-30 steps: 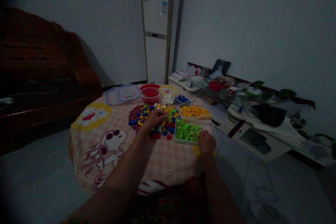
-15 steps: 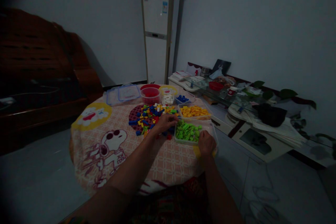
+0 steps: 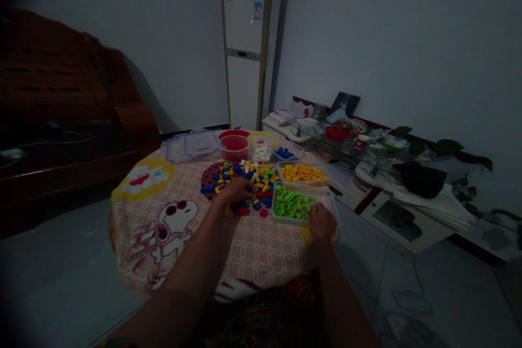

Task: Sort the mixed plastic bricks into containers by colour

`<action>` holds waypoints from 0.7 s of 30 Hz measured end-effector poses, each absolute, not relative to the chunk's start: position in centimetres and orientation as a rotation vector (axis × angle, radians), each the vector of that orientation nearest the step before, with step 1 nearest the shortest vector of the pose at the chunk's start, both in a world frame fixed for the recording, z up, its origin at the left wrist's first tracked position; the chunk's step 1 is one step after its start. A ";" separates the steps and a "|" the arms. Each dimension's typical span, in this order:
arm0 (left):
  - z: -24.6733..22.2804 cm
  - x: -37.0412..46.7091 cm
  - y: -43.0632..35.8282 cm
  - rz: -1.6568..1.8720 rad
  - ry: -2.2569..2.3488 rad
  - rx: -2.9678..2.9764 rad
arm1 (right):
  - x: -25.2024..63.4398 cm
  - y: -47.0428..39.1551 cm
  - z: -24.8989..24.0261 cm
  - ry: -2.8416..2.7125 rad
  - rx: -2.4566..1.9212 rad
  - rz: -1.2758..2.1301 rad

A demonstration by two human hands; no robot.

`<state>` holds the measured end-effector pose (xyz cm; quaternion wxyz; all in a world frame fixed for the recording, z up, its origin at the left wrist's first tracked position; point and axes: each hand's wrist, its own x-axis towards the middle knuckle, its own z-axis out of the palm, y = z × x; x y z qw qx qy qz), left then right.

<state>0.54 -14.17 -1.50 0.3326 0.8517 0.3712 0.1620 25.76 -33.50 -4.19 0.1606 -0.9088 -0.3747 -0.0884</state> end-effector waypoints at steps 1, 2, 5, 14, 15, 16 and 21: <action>-1.4 0.7 -14.4 0.385 0.995 2.251 | 25.7 -33.5 -4.1 -1.073 -2.591 -0.261; -1.4 0.9 -14.5 0.360 1.014 2.274 | 25.6 -33.5 -4.1 -1.078 -2.587 -0.266; -1.2 1.0 -14.7 0.365 1.018 2.311 | 25.4 -33.6 -3.8 -1.090 -2.589 -0.275; -1.3 0.4 -14.1 0.723 0.935 2.140 | 25.4 -33.6 -3.6 -1.098 -2.611 -0.262; -1.3 0.6 -14.2 0.741 0.902 2.094 | 25.5 -33.6 -3.7 -1.099 -2.613 -0.265; -1.3 0.8 -14.4 0.753 0.870 2.054 | 25.5 -33.6 -3.7 -1.100 -2.614 -0.269; -1.0 2.5 -15.3 0.784 0.775 1.957 | 25.5 -33.5 -3.8 -1.098 -2.615 -0.279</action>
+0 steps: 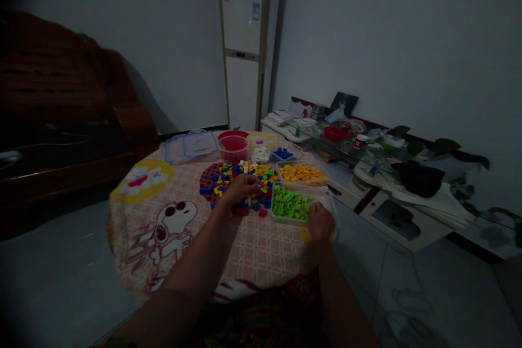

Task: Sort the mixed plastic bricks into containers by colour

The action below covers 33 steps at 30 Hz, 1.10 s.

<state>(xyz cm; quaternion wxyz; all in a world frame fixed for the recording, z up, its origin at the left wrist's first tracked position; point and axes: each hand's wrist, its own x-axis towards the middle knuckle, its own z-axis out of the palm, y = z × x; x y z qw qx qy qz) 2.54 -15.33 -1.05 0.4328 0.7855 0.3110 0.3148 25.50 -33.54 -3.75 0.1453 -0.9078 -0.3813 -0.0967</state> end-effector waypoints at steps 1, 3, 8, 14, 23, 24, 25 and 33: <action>-1.0 2.9 -15.5 0.780 0.771 1.958 | 25.5 -33.5 -3.8 -1.099 -2.613 -0.278; -0.9 3.7 -16.0 0.761 0.776 1.970 | 25.6 -33.5 -3.9 -1.100 -2.610 -0.278; -1.0 5.6 -17.2 0.746 0.755 1.969 | 25.7 -33.5 -3.9 -1.097 -2.623 -0.260; -1.3 7.2 -18.7 0.787 0.766 2.096 | 25.3 -33.6 -3.4 -1.101 -2.624 -0.261; -1.2 7.1 -18.7 0.830 0.859 2.258 | 25.5 -33.7 -3.6 -1.081 -2.605 -0.216; -1.3 7.1 -18.5 0.851 0.881 2.264 | 25.3 -33.6 -3.5 -1.100 -2.576 -0.220; -1.5 7.1 -18.4 0.862 0.888 2.274 | 25.0 -33.6 -3.2 -1.142 -2.523 -0.232; -3.0 7.3 -17.4 0.837 0.848 2.369 | 19.8 -30.5 -1.1 -1.760 -1.883 -0.185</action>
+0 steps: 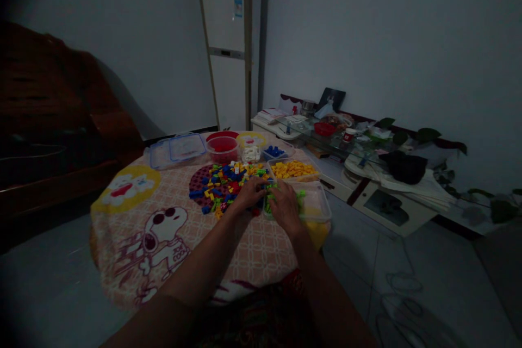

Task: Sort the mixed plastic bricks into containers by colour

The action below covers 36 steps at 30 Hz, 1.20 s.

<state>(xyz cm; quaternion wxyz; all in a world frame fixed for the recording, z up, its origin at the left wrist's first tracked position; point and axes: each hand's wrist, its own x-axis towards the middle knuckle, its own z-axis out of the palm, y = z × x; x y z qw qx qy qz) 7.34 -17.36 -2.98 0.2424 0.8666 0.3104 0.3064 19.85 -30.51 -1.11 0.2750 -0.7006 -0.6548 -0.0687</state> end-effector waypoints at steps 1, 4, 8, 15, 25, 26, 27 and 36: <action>-3.1 7.4 -17.3 0.840 0.844 2.371 | 19.5 -30.0 -1.3 -1.794 -1.911 -0.127; -3.1 7.4 -17.1 0.839 0.837 2.358 | 19.4 -28.7 -2.2 -1.787 -2.032 -0.006; -3.0 7.3 -17.3 0.821 0.841 2.352 | 21.0 -28.4 -3.0 -1.737 -2.108 -0.020; -3.2 7.3 -17.2 0.832 0.879 2.339 | 25.3 -30.6 -3.0 -1.525 -2.329 -0.171; -2.9 7.2 -17.3 0.813 0.868 2.334 | 21.3 -28.0 -2.9 -1.866 -1.985 -0.025; -2.9 7.2 -17.3 0.808 0.868 2.339 | 20.9 -27.7 -2.7 -1.880 -1.981 -0.001; -2.9 7.2 -17.3 0.802 0.873 2.343 | 20.8 -27.5 -2.4 -1.891 -1.980 0.014; -2.9 7.3 -17.4 0.790 0.908 2.319 | 24.0 -29.5 -1.8 -1.726 -2.306 -0.113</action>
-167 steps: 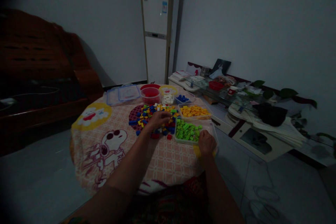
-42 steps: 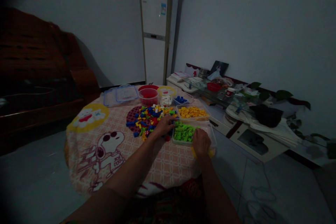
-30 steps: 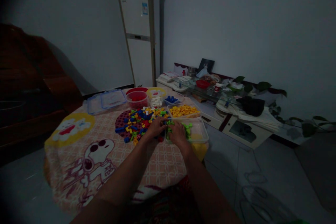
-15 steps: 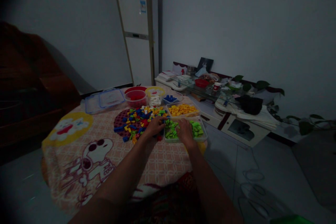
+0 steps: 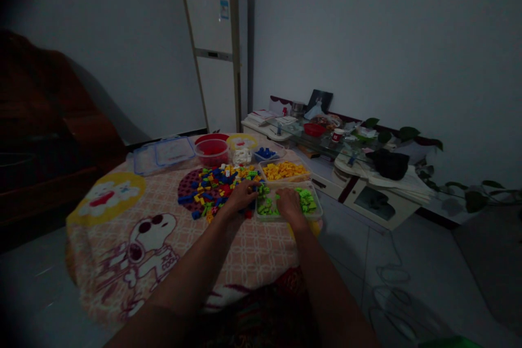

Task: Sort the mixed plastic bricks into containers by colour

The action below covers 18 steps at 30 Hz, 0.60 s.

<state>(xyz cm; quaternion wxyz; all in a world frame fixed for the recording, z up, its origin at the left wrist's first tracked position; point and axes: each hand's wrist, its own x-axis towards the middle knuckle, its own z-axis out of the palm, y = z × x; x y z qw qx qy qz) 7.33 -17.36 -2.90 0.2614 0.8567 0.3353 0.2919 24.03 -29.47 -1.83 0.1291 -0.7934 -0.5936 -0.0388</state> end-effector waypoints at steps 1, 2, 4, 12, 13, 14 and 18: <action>-2.9 7.3 -17.3 0.794 0.907 2.312 | 24.4 -29.7 -1.8 -1.685 -2.351 -0.135; -2.9 7.3 -17.3 0.795 0.908 2.306 | 24.7 -29.9 -1.6 -1.646 -2.390 -0.156; -3.0 7.2 -17.2 0.793 0.913 2.304 | 25.1 -30.2 -1.5 -1.606 -2.423 -0.177; -2.6 7.2 -18.1 0.765 0.770 2.415 | 24.6 -31.4 -2.6 -1.530 -2.419 -0.313; -2.5 7.2 -18.2 0.786 0.764 2.416 | 24.5 -31.4 -2.7 -1.512 -2.421 -0.321; -2.3 7.2 -18.3 0.816 0.777 2.407 | 24.4 -31.4 -2.8 -1.497 -2.424 -0.327; -1.5 5.6 -17.1 0.872 0.904 2.312 | 24.2 -31.5 -2.8 -1.486 -2.435 -0.355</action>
